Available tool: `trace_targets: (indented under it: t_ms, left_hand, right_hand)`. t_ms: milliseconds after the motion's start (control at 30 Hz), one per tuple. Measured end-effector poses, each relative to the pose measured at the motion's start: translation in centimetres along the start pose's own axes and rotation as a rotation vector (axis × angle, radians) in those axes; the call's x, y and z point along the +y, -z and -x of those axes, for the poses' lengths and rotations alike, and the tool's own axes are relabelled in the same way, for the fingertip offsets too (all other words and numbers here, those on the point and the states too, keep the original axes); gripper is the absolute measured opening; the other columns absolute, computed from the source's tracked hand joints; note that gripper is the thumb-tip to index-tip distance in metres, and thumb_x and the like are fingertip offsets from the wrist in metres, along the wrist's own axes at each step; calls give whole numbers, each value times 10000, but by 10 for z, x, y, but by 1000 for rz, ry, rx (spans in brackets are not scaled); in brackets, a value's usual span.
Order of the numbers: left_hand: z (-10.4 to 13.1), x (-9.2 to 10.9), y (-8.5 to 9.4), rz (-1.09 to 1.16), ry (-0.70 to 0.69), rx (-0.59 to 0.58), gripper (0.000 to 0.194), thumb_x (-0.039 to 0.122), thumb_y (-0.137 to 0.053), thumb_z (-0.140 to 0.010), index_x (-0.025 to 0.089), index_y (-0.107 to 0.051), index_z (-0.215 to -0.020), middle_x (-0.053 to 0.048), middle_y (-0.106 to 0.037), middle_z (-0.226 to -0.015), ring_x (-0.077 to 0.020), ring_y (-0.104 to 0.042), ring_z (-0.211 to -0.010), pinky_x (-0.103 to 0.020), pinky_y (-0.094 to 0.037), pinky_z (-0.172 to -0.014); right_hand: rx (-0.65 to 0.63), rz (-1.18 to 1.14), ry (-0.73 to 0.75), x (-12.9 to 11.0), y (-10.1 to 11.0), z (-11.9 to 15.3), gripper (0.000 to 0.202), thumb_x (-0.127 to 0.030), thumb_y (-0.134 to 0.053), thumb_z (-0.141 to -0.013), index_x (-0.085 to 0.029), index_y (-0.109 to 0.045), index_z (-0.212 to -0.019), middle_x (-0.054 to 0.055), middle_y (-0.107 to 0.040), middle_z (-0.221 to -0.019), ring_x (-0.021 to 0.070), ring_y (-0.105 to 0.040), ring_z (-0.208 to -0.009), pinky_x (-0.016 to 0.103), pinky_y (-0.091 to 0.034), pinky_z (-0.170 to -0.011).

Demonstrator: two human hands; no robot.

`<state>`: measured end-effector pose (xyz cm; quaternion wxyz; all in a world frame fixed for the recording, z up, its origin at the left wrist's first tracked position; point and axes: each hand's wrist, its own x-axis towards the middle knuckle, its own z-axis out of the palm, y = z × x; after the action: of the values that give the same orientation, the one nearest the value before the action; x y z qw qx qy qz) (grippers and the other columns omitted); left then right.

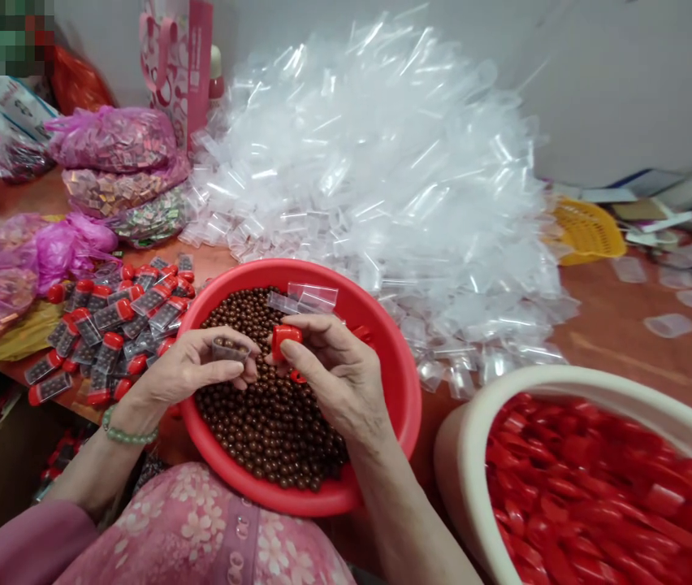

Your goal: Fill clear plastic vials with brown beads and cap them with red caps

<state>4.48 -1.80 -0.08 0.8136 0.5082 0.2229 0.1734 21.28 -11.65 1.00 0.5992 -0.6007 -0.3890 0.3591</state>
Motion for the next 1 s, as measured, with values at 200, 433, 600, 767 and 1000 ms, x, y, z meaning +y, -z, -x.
trace_targets:
  t_ms: [200, 433, 600, 767, 1000]
  left_hand:
    - [6, 2, -8, 33, -15, -67, 294, 335, -750, -789, 154, -677, -1009, -46, -684, -846, -131, -656, -801, -264, -531, -764]
    - [2, 0, -8, 70, -8, -64, 321, 333, -762, -773, 153, -646, -1012, -35, -670, -838, -120, -644, -766, -254, -523, -726]
    - [-1, -1, -4, 42, 6, -57, 346, 322, -752, -774, 151, -601, -1035, -13, -645, -792, -110, -624, -717, -238, -494, -668]
    - [-3, -3, 2, 73, -29, -110, 325, 291, -724, -796, 147, -554, -1033, 25, -602, -727, -73, -551, -631, -226, -450, -632]
    - [-6, -9, 9, 59, -44, -111, 305, 262, -712, -796, 146, -541, -1020, 52, -548, -698, -54, -504, -590, -214, -409, -597]
  right_hand:
    - [-17, -26, -17, 9, 0, -3, 245, -372, -736, -792, -268, -699, -1011, 10, -724, -876, 145, -682, -699, 306, -590, -691]
    - [3, 34, -9, 11, 3, -1, 281, -412, -715, -815, -275, -712, -1061, 36, -723, -939, 181, -678, -822, 339, -561, -781]
    - [-162, 80, 81, -6, 5, -3, 187, -358, -605, -913, -278, -707, -1047, -9, -611, -706, 136, -597, -642, 291, -500, -645]
    - [-303, 269, 232, -18, 10, -16, 119, -267, -627, -899, -260, -702, -991, -1, -630, -773, 136, -599, -695, 280, -481, -659]
    - [-504, 424, 275, -20, 9, -32, 167, -218, -558, -932, -257, -668, -1051, 20, -660, -928, 144, -624, -826, 280, -501, -762]
